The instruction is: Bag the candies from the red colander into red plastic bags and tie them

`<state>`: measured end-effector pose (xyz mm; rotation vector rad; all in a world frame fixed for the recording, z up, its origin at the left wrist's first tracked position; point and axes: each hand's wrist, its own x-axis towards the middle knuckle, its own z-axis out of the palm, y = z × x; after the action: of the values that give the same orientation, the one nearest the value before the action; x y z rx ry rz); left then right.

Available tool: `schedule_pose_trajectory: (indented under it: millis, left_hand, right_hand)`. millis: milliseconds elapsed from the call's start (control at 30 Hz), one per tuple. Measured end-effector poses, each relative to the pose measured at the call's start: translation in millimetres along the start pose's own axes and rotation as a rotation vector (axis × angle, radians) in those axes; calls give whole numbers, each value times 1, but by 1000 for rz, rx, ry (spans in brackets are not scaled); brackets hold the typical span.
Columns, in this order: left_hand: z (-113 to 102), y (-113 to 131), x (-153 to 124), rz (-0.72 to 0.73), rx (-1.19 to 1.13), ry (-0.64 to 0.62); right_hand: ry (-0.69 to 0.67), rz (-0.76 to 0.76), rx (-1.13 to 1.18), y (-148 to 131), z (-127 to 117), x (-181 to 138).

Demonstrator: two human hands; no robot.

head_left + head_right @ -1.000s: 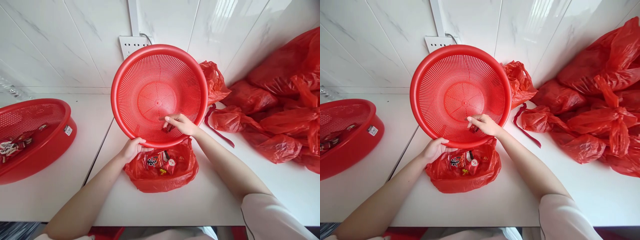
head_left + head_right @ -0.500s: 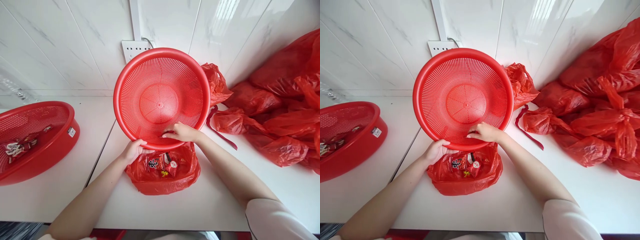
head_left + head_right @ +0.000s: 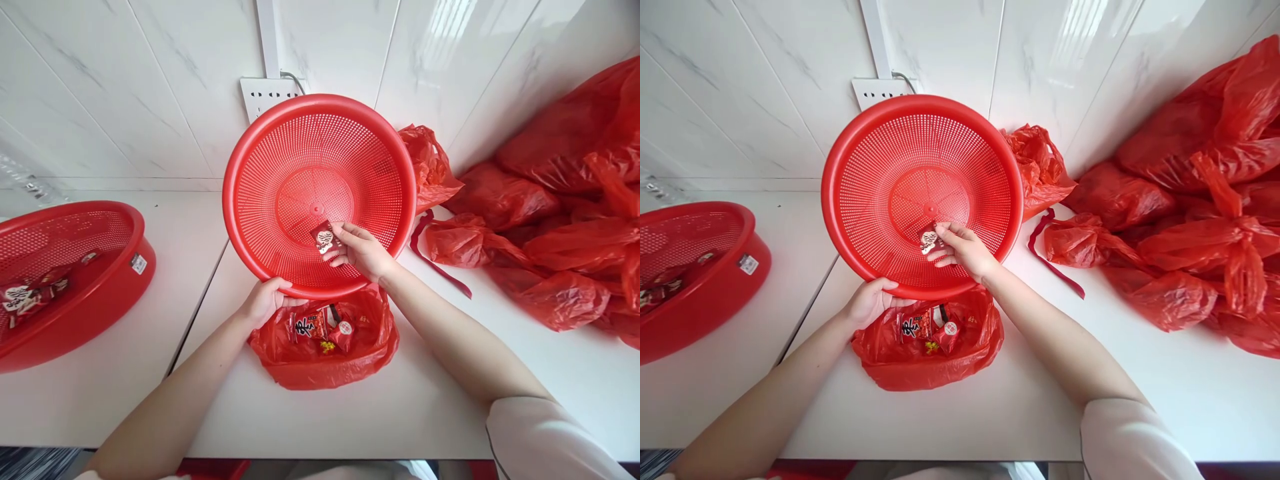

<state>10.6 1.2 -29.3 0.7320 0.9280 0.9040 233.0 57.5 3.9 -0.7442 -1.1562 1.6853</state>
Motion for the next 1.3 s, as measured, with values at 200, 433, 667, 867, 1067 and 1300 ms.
schedule_pose_trajectory:
  millis: [200,433,667,867,1067,1300]
  left_hand:
    - [0,2,-1,-14,-1,3]
    - [2,3,-1,-14,-11,5]
    - [2,3,-1,-15,8,-21]
    - [0,2,0,-15,30,-26]
    - [-2,1,1,-10,42,-12]
    - [2,4,-1,13,12,-27]
  right_hand:
    - [-10,28,76,-3,4,-5]
    - [-146,53,-125,-8,6,-9]
    - [-313,-175,-973,-17,-1,-15]
    - [-144,-81,-1617,-9,-20,-8]
    - [-374,-172,-1207,-3,-13,-8]
    - [-261,67,-385,6,-14,2]
